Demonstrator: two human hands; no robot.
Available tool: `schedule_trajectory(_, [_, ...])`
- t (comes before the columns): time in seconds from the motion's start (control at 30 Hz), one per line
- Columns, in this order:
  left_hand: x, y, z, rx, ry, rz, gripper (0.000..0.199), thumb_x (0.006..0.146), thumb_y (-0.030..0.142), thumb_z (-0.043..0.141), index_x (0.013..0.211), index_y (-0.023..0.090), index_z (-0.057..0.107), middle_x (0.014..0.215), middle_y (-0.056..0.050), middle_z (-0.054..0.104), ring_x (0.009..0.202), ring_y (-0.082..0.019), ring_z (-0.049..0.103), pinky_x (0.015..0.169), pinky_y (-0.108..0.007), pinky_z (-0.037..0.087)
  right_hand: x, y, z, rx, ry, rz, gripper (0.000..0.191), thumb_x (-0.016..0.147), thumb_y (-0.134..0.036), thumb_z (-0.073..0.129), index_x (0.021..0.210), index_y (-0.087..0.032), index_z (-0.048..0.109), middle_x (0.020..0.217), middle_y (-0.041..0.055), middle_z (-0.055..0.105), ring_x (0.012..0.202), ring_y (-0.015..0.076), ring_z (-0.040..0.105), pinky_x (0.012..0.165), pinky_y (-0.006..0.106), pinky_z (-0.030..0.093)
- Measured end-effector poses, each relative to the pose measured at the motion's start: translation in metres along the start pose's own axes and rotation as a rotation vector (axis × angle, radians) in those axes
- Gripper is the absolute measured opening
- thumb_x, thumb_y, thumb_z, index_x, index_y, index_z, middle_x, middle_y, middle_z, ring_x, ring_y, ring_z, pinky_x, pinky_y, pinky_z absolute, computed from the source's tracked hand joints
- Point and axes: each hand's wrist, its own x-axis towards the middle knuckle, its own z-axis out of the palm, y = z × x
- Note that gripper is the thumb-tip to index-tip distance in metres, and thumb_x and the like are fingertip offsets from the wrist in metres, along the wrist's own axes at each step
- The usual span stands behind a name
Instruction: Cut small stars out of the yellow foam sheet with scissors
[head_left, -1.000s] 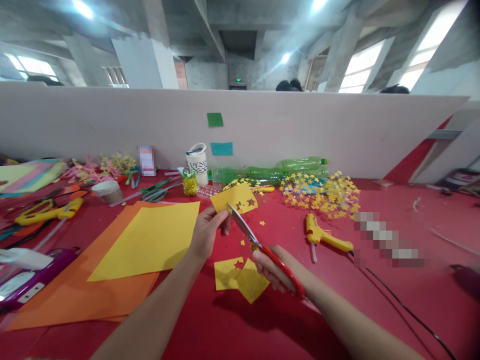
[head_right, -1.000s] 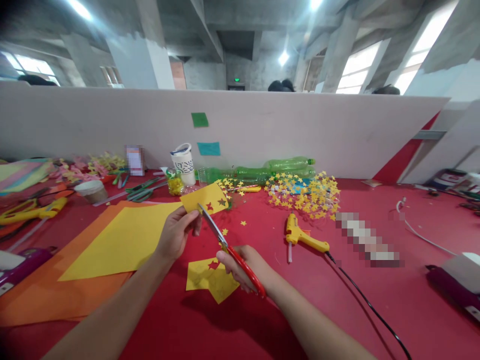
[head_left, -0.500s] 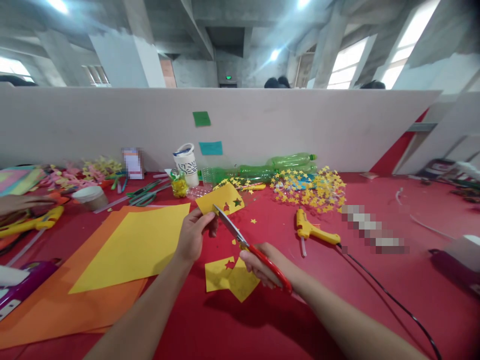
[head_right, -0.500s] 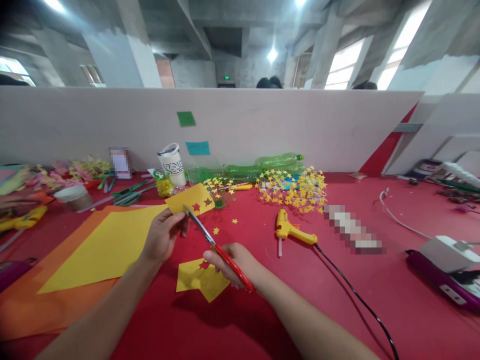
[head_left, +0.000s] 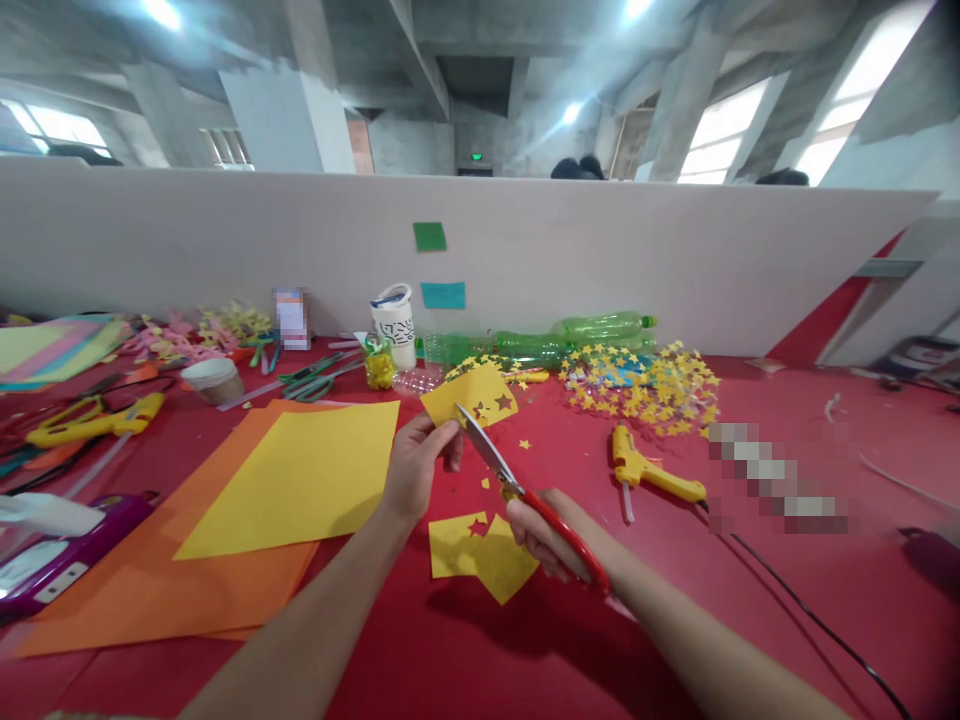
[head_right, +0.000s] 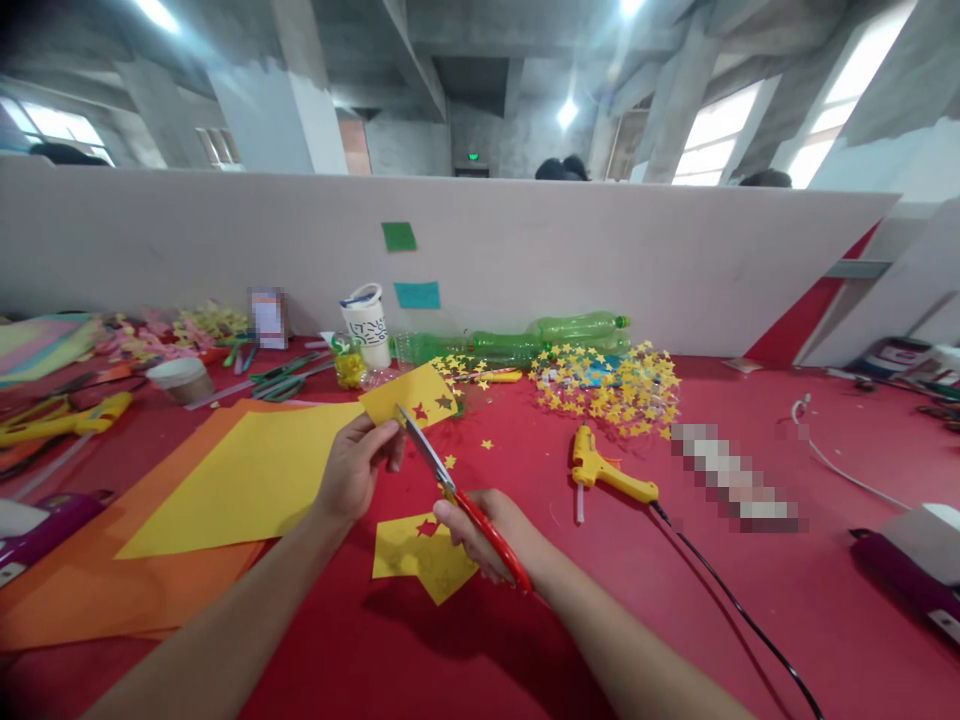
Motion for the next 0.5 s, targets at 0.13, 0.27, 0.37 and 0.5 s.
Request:
schedule_trajectory(0.13, [0.0, 0.0004, 0.0003, 0.012, -0.001, 0.0, 0.011, 0.075, 0.023, 0.054, 0.07, 0.014, 0.056, 0.051, 0.003, 0.052, 0.041, -0.007, 0.044, 0.039, -0.019, 0.034, -0.0014, -0.0031, 0.003, 0.012, 0.021, -0.015, 0.044, 0.079, -0.057, 0.04, 0.061, -0.017, 0.042, 0.033, -0.0103, 0.028, 0.025, 0.003, 0.029, 0.029, 0.014, 0.026])
schedule_trajectory(0.27, [-0.0001, -0.0006, 0.0003, 0.005, 0.004, -0.018, 0.011, 0.075, 0.024, 0.054, 0.07, 0.014, 0.055, 0.052, 0.003, 0.052, 0.042, -0.007, 0.045, 0.039, -0.02, 0.034, -0.0024, -0.0043, 0.0043, 0.018, 0.024, -0.01, 0.044, 0.08, -0.057, 0.038, 0.061, -0.017, 0.042, 0.032, -0.0103, 0.028, 0.025, 0.0035, 0.03, 0.029, 0.014, 0.026])
schedule_trajectory(0.37, [-0.0004, -0.0012, 0.0004, -0.009, -0.002, -0.017, 0.011, 0.076, 0.023, 0.053, 0.069, 0.014, 0.054, 0.051, 0.003, 0.052, 0.04, -0.007, 0.044, 0.039, -0.019, 0.033, -0.0014, -0.002, 0.0036, -0.013, 0.034, 0.0, 0.045, 0.08, -0.058, 0.038, 0.062, -0.017, 0.043, 0.032, -0.0099, 0.029, 0.025, 0.0037, 0.03, 0.028, 0.014, 0.024])
schedule_trajectory(0.5, [-0.0009, -0.0011, 0.001, -0.023, -0.006, -0.016, 0.011, 0.077, 0.023, 0.052, 0.069, 0.015, 0.054, 0.05, 0.004, 0.052, 0.039, -0.006, 0.043, 0.039, -0.019, 0.032, 0.0017, 0.0032, 0.0019, -0.058, 0.037, 0.0, 0.047, 0.077, -0.061, 0.039, 0.064, -0.016, 0.044, 0.036, -0.0086, 0.032, 0.027, 0.0035, 0.031, 0.028, 0.014, 0.024])
